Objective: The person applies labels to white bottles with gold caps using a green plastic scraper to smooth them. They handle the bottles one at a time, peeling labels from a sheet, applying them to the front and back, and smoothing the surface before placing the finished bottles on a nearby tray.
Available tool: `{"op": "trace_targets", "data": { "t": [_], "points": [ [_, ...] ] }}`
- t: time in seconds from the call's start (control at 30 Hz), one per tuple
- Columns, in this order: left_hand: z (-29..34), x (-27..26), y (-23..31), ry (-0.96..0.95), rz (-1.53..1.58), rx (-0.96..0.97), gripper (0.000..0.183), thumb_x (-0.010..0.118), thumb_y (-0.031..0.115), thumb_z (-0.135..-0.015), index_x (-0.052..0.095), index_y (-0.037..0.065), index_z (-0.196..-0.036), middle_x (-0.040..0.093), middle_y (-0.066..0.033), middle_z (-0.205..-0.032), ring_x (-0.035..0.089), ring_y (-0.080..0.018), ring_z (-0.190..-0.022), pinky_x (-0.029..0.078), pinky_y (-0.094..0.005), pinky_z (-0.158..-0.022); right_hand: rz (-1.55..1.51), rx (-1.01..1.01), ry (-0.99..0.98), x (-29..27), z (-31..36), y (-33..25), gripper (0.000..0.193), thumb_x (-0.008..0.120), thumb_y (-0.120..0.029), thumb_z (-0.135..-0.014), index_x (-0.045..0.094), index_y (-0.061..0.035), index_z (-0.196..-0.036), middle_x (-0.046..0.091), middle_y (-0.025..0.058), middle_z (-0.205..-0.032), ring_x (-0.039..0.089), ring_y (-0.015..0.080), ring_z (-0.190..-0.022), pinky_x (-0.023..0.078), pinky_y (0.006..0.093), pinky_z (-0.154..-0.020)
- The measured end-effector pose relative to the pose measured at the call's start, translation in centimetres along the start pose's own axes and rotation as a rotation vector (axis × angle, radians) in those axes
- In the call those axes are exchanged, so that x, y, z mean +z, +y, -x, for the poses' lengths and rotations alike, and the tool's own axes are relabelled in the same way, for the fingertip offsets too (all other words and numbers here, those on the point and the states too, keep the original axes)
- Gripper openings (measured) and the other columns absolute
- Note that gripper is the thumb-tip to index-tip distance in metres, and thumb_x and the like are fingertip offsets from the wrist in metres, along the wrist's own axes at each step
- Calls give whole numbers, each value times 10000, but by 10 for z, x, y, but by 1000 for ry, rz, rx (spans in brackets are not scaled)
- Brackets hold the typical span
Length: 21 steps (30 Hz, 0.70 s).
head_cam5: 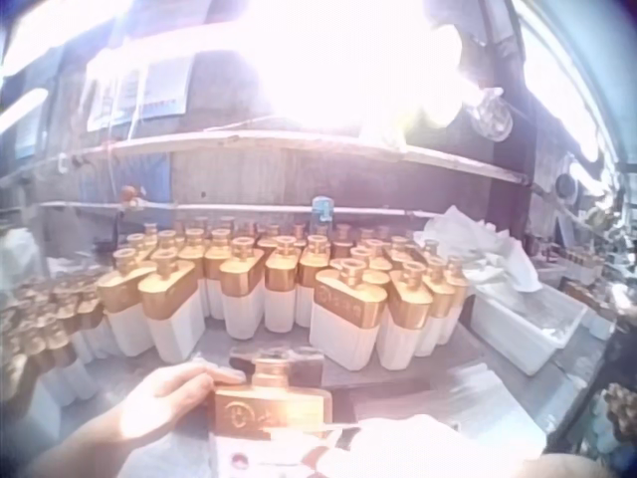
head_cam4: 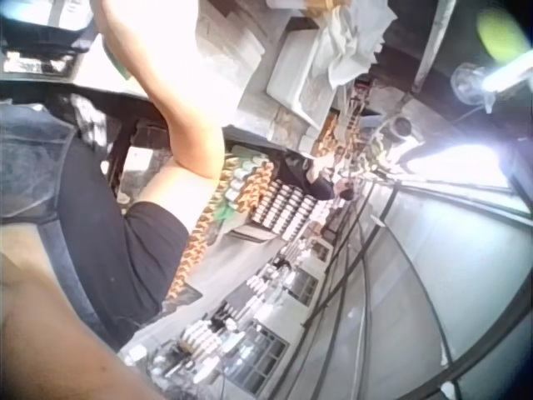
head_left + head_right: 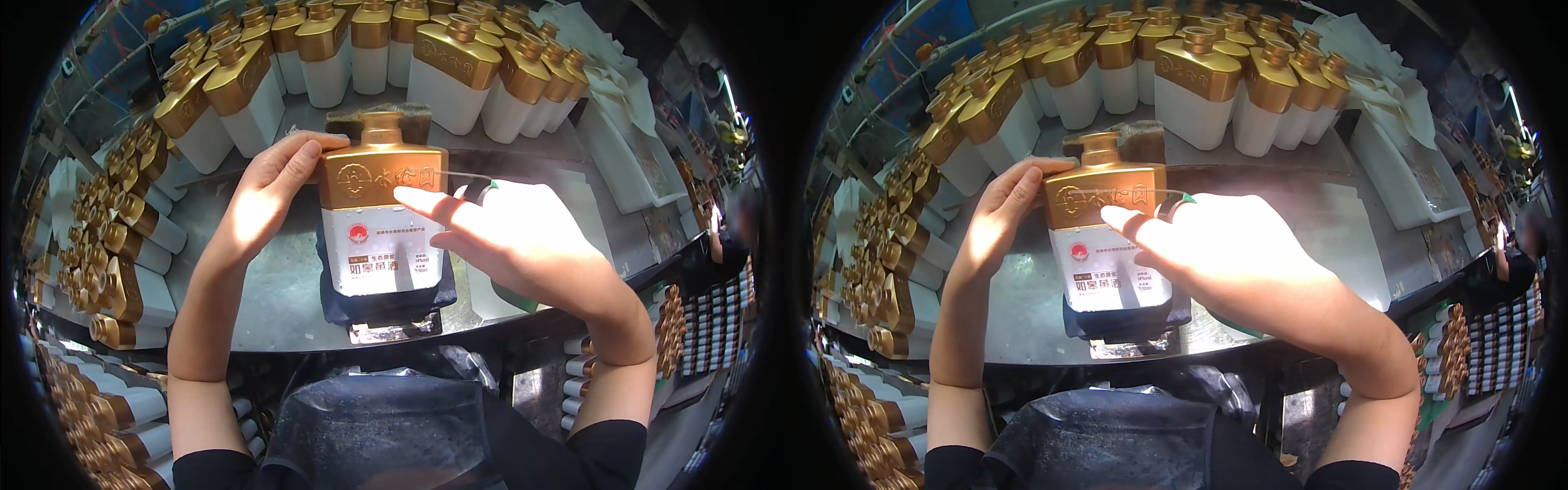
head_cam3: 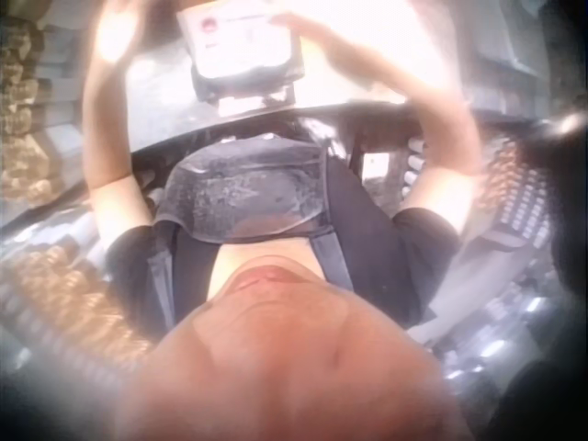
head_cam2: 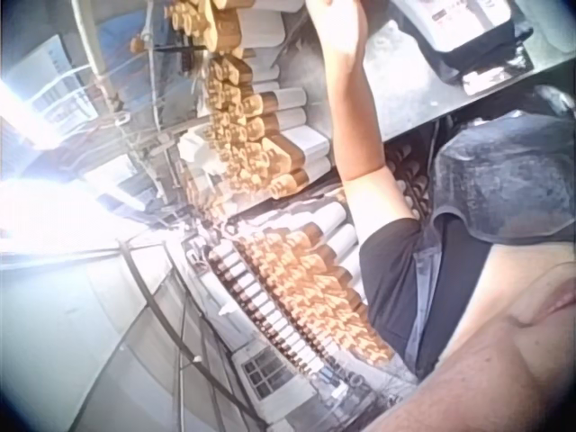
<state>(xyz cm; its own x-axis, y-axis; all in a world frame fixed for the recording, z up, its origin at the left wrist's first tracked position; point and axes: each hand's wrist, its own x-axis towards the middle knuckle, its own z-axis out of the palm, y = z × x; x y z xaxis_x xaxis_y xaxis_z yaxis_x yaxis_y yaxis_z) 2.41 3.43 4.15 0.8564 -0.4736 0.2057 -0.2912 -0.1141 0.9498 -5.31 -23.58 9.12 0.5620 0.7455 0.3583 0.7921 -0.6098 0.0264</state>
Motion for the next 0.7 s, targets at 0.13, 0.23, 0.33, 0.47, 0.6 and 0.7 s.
{"op": "trace_targets", "data": {
  "t": [0.13, 0.23, 0.33, 0.47, 0.6, 0.7],
  "points": [
    [-1, 1, -2, 17, -14, 13, 451, 413, 370, -1037, 587, -4, -1218, 651, -83, -1099, 613, -134, -1005, 463, -278, -922, 82, 41, -142, -2, -3, -7, 481, 626, -129, -825, 528, -57, -1290, 633, 77, -769, 635, 224, -694, 510, 322, -578],
    [1, 3, -1, 37, -17, 5, 438, 413, 358, -1038, 590, -2, -1214, 650, -80, -1099, 612, -132, -1006, 460, -276, -929, 173, 5, -236, -1, -4, -13, 494, 614, -119, -821, 514, -50, -1300, 636, 89, -770, 636, 224, -797, 522, 317, -582],
    [3, 3, 3, 38, -22, 9, 428, 417, 350, -1038, 593, 0, -1210, 647, -79, -1113, 607, -131, -1020, 454, -277, -939, 179, 14, -231, -1, -3, -15, 504, 612, -120, -821, 502, -45, -1307, 635, 95, -768, 633, 230, -823, 530, 326, -588],
    [7, 6, 4, 82, -9, 40, 380, 467, 313, -1026, 613, 4, -1192, 642, -52, -1049, 576, -113, -966, 446, -264, -899, 138, 85, -231, 5, 3, -23, 359, 607, -128, -820, 576, -41, -1167, 638, 87, -764, 639, 228, -805, 538, 330, -597],
    [7, 9, 7, 97, -49, 57, 382, 475, 324, -1021, 619, 12, -1187, 642, -44, -1046, 570, -108, -967, 444, -265, -899, -76, 35, -311, -4, 11, -37, 143, 610, -115, -803, 619, -39, -924, 633, 76, -712, 649, 229, -758, 541, 327, -592],
    [8, 9, 8, 97, -45, 49, 383, 475, 330, -1021, 621, 18, -1187, 640, -40, -1044, 569, -107, -959, 444, -263, -895, -76, 8, -366, -1, 14, -38, 151, 609, -98, -806, 610, -33, -943, 631, 85, -709, 657, 239, -737, 542, 332, -594]
  ]
}}
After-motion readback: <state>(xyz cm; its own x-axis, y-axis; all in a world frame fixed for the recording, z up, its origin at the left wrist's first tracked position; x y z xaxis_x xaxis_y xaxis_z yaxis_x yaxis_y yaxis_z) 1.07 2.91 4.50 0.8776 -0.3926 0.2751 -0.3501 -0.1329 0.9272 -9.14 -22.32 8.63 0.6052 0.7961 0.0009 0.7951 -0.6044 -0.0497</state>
